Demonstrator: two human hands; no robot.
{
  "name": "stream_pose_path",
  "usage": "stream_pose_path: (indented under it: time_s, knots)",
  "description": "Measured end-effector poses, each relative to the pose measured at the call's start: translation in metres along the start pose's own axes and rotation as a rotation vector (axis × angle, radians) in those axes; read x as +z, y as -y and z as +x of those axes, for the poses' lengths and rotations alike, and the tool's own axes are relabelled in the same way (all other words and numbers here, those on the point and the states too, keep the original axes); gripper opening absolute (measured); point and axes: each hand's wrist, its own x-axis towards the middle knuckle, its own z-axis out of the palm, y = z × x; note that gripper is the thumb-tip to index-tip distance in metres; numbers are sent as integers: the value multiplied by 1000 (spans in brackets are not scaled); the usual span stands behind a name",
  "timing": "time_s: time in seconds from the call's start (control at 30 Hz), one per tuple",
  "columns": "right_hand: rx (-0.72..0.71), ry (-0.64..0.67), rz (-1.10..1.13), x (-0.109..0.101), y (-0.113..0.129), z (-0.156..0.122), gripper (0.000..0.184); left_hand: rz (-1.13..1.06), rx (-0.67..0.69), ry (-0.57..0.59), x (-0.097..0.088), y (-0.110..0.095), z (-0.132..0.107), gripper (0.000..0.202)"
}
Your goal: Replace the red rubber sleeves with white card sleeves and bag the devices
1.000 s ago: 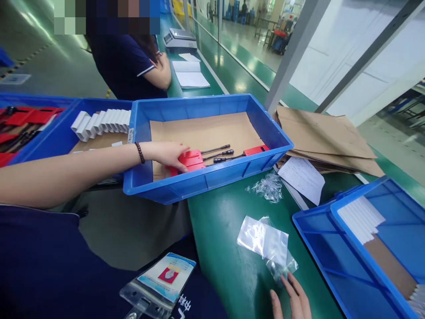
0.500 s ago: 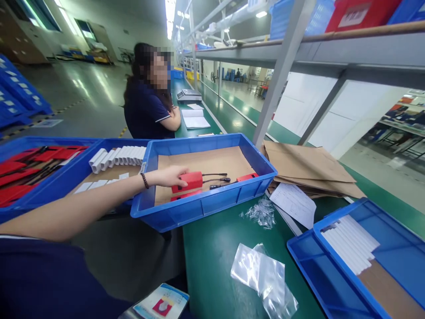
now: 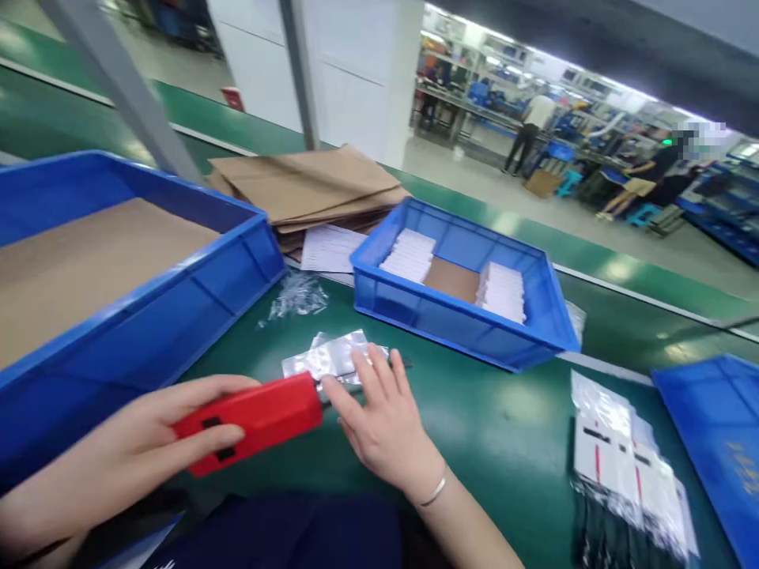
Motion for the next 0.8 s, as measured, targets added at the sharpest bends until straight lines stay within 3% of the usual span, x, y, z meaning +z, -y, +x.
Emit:
stream_pose_path:
  time_s: [0.07, 0.1, 0.17, 0.23, 0.27, 0.33, 0.4, 0.5, 0.63, 0.7, 0.8]
  knots:
    - [77, 70, 58, 2, 1, -5, 56, -163, -77, 245, 24, -10, 30, 28]
    - [169, 89, 134, 4, 0, -9, 54, -274, -109, 307, 32, -12, 42, 30]
    - [428, 117, 411, 9, 1, -18, 42, -524, -92, 292, 48, -12, 60, 44]
    - [692, 147, 881, 16, 3, -22, 29, -688, 27, 241, 67, -7, 72, 54]
    - [789, 162, 1164, 20, 6, -22, 32, -722, 76, 230, 78, -6, 76, 55]
    - [898, 183, 1673, 27, 10, -19, 44, -744, 57, 249, 102, -6, 83, 67]
    - [913, 204, 1982, 31, 14, -14, 46, -779, -64, 276, 121, -11, 86, 77]
    - [866, 274, 2110, 28, 18, -11, 44, -854, -175, 234, 135, -24, 85, 67]
    - [816, 291, 2122, 22, 29, -17, 41, -1001, -201, 206, 136, -36, 74, 49]
    - [816, 291, 2141, 23, 39, -23, 38, -1110, -216, 316, 136, -36, 67, 53]
    - [795, 302, 2138, 21, 57, -35, 37, -1185, -241, 489, 136, -30, 51, 76]
